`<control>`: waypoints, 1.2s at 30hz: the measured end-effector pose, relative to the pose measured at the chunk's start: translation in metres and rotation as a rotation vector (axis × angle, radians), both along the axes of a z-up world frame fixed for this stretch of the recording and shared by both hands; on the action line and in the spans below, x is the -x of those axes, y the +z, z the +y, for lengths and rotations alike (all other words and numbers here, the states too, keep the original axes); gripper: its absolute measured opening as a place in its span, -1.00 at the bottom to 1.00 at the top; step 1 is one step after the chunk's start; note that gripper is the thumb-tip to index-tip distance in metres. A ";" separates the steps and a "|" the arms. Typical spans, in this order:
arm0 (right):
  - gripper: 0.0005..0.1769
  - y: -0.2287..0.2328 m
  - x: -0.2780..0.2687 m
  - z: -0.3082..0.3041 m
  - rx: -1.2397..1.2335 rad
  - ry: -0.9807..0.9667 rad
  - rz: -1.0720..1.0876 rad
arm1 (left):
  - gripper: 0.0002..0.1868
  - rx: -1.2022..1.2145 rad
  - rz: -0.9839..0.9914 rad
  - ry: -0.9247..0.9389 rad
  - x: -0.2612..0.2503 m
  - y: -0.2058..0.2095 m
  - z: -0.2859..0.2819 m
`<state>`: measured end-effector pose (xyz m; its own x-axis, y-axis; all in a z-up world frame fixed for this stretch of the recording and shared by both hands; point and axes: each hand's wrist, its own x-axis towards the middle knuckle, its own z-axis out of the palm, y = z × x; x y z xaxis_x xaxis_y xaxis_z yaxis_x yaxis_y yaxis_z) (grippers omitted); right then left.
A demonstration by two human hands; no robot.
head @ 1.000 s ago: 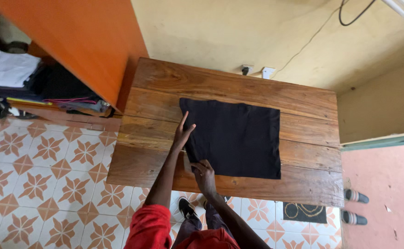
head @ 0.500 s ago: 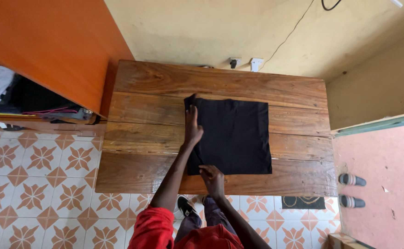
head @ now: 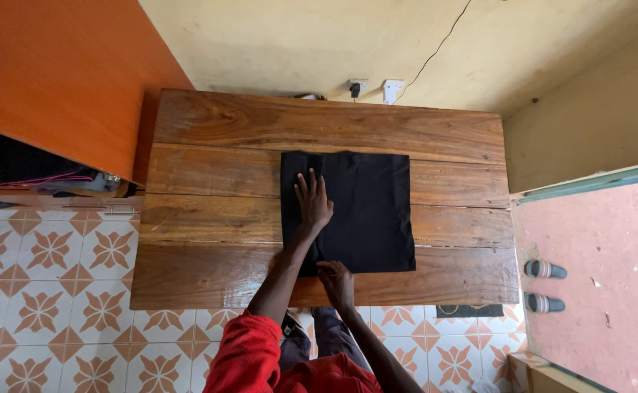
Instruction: The person picks up a black t-shirt from a bed, brings it to a wooden table, and folds the sleeves and body into a rectangle by hand before placing it onto a shelf in a closet.
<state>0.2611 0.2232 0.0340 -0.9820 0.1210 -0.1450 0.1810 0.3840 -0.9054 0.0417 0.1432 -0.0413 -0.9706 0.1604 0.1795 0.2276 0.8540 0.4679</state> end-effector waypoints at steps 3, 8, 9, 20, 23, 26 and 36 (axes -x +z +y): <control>-0.77 -0.010 0.001 0.002 -0.060 0.019 -0.001 | -0.17 0.033 -0.019 0.003 -0.002 -0.003 0.002; -0.76 -0.027 0.002 0.004 -0.029 -0.006 -0.050 | -0.18 0.112 -0.034 -0.005 0.000 -0.003 0.006; -0.76 -0.030 0.002 0.005 -0.032 -0.008 -0.034 | -0.17 0.120 -0.040 -0.001 0.000 -0.003 0.007; -0.79 -0.040 0.006 0.010 -0.071 0.015 0.025 | -0.11 0.158 -0.056 -0.044 0.004 -0.011 0.006; -0.79 -0.037 0.005 0.008 -0.047 0.013 0.022 | -0.10 0.172 -0.085 -0.095 0.008 -0.008 -0.002; -0.80 -0.029 0.006 0.007 -0.034 0.009 -0.016 | -0.12 0.151 -0.156 -0.190 0.012 -0.001 -0.010; -0.78 -0.035 0.013 0.000 -0.260 0.043 0.061 | -0.43 -0.043 0.121 -0.284 -0.039 0.038 -0.066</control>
